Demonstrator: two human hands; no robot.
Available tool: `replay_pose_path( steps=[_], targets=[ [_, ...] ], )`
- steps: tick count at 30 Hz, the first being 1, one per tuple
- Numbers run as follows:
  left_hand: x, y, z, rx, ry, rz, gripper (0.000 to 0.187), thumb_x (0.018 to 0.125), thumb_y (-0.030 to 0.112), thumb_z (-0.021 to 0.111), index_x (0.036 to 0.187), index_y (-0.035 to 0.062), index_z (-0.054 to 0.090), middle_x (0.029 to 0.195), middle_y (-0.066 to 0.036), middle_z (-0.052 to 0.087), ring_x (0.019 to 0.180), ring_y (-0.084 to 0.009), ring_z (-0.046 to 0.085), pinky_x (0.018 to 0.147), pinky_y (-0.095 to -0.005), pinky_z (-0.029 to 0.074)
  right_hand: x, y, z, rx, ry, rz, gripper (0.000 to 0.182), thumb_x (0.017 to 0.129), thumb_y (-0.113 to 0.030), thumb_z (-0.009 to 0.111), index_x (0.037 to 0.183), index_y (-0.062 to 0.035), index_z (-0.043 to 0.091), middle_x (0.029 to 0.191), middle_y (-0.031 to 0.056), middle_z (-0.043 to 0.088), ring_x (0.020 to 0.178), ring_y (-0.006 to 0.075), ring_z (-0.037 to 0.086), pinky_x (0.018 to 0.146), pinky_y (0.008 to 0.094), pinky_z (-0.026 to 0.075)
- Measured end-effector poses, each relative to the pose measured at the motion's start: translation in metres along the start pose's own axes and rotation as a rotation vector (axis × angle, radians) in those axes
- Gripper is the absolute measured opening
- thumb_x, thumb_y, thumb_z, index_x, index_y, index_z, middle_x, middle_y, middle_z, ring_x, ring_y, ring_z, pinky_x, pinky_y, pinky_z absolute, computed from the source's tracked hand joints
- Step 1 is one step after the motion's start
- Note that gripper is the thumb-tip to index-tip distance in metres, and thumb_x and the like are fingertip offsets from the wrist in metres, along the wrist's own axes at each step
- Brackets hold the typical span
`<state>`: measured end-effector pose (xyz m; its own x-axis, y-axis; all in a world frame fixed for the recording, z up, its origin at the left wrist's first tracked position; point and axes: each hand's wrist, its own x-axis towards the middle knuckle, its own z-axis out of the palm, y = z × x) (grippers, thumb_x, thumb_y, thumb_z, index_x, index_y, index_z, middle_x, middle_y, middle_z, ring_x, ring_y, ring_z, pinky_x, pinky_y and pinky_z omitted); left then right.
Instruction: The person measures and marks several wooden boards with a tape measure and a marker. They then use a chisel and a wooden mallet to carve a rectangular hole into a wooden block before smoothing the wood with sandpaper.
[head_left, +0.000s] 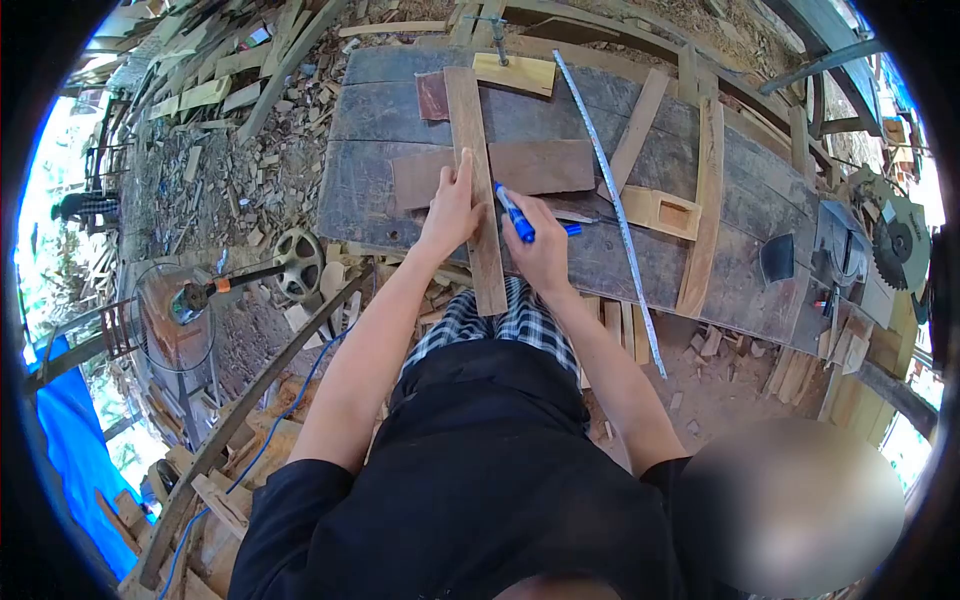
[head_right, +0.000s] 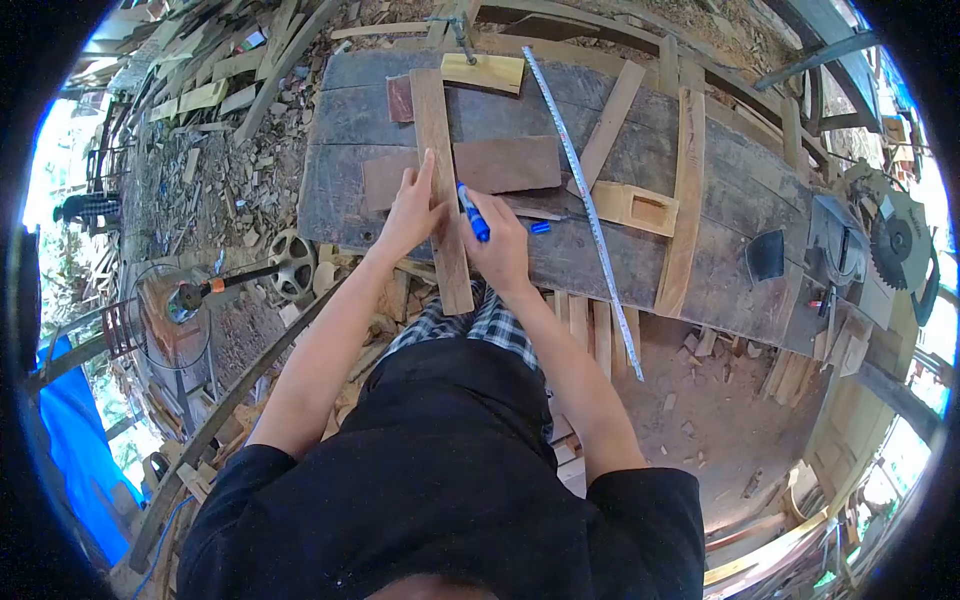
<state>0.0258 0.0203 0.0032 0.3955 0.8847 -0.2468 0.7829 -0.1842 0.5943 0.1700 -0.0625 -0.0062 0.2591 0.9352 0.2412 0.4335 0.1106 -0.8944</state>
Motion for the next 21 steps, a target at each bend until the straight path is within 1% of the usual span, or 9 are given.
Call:
replay_pose_path(
  steps=[1, 2, 4, 5, 7, 11, 12, 17, 21],
  targets=[
    [0.001, 0.000, -0.001, -0.006, -0.002, -0.003, 0.094, 0.078, 0.006, 0.072, 0.151, 0.0052, 0.013, 0.127, -0.033, 0.041, 0.110, -0.0534, 0.052, 0.091, -0.0524, 0.048, 0.009, 0.002, 0.005, -0.011, 0.013, -0.028, 0.039, 0.079, -0.006, 0.068, 0.116, -0.0014, 0.062, 0.107, 0.0184, 0.065, 0.098, 0.0368, 0.063, 0.083, 0.0398, 0.051],
    [0.001, -0.001, -0.001, -0.004, 0.001, -0.003, 0.094, 0.078, 0.006, 0.072, 0.151, 0.0052, 0.013, 0.127, -0.033, 0.041, 0.110, -0.0534, 0.052, 0.091, -0.0524, 0.048, 0.014, 0.004, 0.007, -0.011, 0.007, -0.028, 0.035, 0.082, -0.006, 0.066, 0.117, -0.0017, 0.063, 0.107, 0.0186, 0.065, 0.098, 0.0352, 0.064, 0.084, 0.0374, 0.051],
    [0.000, 0.000, 0.000, -0.015, 0.026, 0.005, 0.093, 0.079, 0.006, 0.072, 0.152, 0.0065, 0.014, 0.119, -0.031, 0.045, 0.106, -0.0511, 0.052, 0.091, -0.0510, 0.046, 0.014, 0.006, 0.009, -0.013, -0.002, -0.028, 0.036, 0.082, -0.006, 0.066, 0.117, -0.0018, 0.062, 0.107, 0.0186, 0.065, 0.098, 0.0351, 0.064, 0.084, 0.0376, 0.051],
    [0.000, 0.001, 0.001, -0.016, 0.026, 0.003, 0.093, 0.079, 0.006, 0.072, 0.152, 0.0065, 0.014, 0.119, -0.031, 0.045, 0.106, -0.0511, 0.052, 0.091, -0.0510, 0.046, 0.015, 0.007, 0.010, -0.014, -0.010, -0.028, 0.036, 0.082, -0.006, 0.065, 0.118, -0.0019, 0.062, 0.108, 0.0185, 0.065, 0.098, 0.0350, 0.064, 0.084, 0.0378, 0.051],
    [0.000, 0.000, 0.001, 0.025, 0.026, 0.000, 0.095, 0.077, 0.005, 0.073, 0.151, 0.0053, 0.013, 0.129, -0.035, 0.039, 0.111, -0.0533, 0.051, 0.092, -0.0522, 0.047, 0.007, 0.005, 0.007, -0.023, -0.038, -0.018, 0.038, 0.080, -0.005, 0.067, 0.118, -0.0023, 0.062, 0.108, 0.0178, 0.065, 0.098, 0.0354, 0.064, 0.084, 0.0392, 0.051],
    [0.000, 0.000, 0.002, 0.024, 0.027, 0.000, 0.096, 0.078, 0.007, 0.073, 0.151, 0.0056, 0.012, 0.131, -0.035, 0.039, 0.112, -0.0530, 0.051, 0.093, -0.0516, 0.047, -0.015, -0.001, -0.003, -0.031, -0.085, -0.010, 0.041, 0.079, -0.005, 0.068, 0.119, -0.0035, 0.062, 0.108, 0.0161, 0.064, 0.097, 0.0341, 0.063, 0.082, 0.0401, 0.052],
    [0.000, 0.000, 0.002, 0.027, 0.033, 0.003, 0.096, 0.078, 0.008, 0.073, 0.151, 0.0059, 0.011, 0.131, -0.035, 0.039, 0.112, -0.0529, 0.051, 0.093, -0.0514, 0.047, -0.017, -0.002, -0.004, -0.046, -0.087, -0.024, 0.037, 0.082, -0.003, 0.066, 0.118, -0.0018, 0.062, 0.108, 0.0166, 0.064, 0.095, 0.0339, 0.064, 0.082, 0.0377, 0.051],
    [-0.001, 0.004, -0.002, -0.001, -0.003, -0.016, 0.096, 0.078, 0.009, 0.073, 0.152, 0.0071, 0.010, 0.130, -0.034, 0.039, 0.112, -0.0528, 0.051, 0.093, -0.0514, 0.047, -0.011, -0.003, -0.002, -0.076, -0.077, -0.033, 0.037, 0.082, -0.004, 0.066, 0.119, -0.0022, 0.061, 0.107, 0.0169, 0.065, 0.095, 0.0340, 0.064, 0.081, 0.0377, 0.051],
    [0.000, 0.001, 0.001, 0.040, 0.028, -0.005, 0.095, 0.079, 0.008, 0.072, 0.152, 0.0074, 0.011, 0.128, -0.032, 0.040, 0.111, -0.0524, 0.052, 0.092, -0.0517, 0.047, -0.006, -0.004, -0.001, -0.087, -0.084, -0.031, 0.036, 0.082, -0.005, 0.066, 0.118, -0.0022, 0.062, 0.107, 0.0172, 0.065, 0.095, 0.0339, 0.064, 0.082, 0.0377, 0.052]
  ],
)
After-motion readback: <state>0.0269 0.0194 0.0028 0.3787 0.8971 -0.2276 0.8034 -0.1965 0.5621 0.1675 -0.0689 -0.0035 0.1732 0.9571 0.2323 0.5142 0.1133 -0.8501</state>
